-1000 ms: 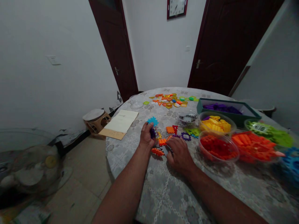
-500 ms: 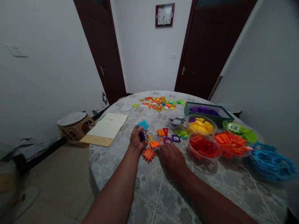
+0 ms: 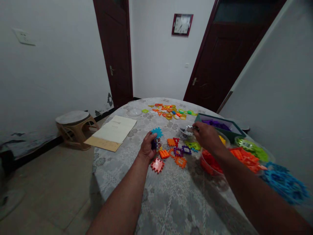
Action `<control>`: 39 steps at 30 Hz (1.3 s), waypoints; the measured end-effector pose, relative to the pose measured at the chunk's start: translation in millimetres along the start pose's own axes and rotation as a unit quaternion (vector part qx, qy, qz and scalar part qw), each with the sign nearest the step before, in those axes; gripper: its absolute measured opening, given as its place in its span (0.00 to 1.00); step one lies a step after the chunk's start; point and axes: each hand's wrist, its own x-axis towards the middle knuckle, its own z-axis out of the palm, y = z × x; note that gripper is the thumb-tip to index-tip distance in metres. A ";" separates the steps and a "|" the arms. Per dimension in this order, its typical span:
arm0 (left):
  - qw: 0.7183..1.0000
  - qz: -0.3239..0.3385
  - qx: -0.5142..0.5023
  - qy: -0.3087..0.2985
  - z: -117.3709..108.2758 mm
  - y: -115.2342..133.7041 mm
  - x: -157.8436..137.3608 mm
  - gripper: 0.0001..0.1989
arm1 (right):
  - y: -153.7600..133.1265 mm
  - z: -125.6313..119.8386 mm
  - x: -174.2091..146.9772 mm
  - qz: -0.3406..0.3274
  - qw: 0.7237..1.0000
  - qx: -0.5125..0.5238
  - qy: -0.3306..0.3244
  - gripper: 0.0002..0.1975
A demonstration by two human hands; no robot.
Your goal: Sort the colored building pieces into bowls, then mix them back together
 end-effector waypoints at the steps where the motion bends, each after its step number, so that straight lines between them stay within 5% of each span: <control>1: 1.000 0.001 0.000 -0.003 -0.4 -0.1 0.2 0.24 | 4.8 0.8 14.3 0.013 0.999 -0.032 -0.013 0.11; 6: 1.000 0.005 0.001 -0.008 -2.0 -0.7 2.2 0.24 | 15.1 11.3 50.0 0.053 0.994 -0.081 -0.048 0.16; 12: 1.000 -0.012 0.008 -0.005 1.2 -1.8 1.1 0.25 | -12.4 19.2 29.1 0.017 0.995 -0.045 -0.088 0.16; 16: 0.999 -0.026 0.035 -0.029 3.1 -2.0 -2.4 0.25 | -51.6 28.2 7.9 -0.017 0.988 0.100 -0.116 0.14; 19: 0.995 -0.034 0.067 -0.060 3.0 -2.2 -4.2 0.23 | -78.1 39.7 -4.7 0.008 0.958 0.256 -0.129 0.16; 24: 0.991 -0.041 0.103 -0.076 3.1 -2.4 -4.1 0.24 | -98.4 49.4 -18.2 0.035 0.933 0.339 -0.113 0.12; 33: 0.975 -0.086 0.167 -0.118 4.5 -1.6 0.0 0.23 | -83.1 37.0 -37.7 0.104 0.918 0.382 0.008 0.10; 39: 0.982 -0.069 0.160 -0.077 7.2 6.6 2.3 0.21 | -52.2 -15.7 -68.7 0.090 0.924 0.369 0.040 0.12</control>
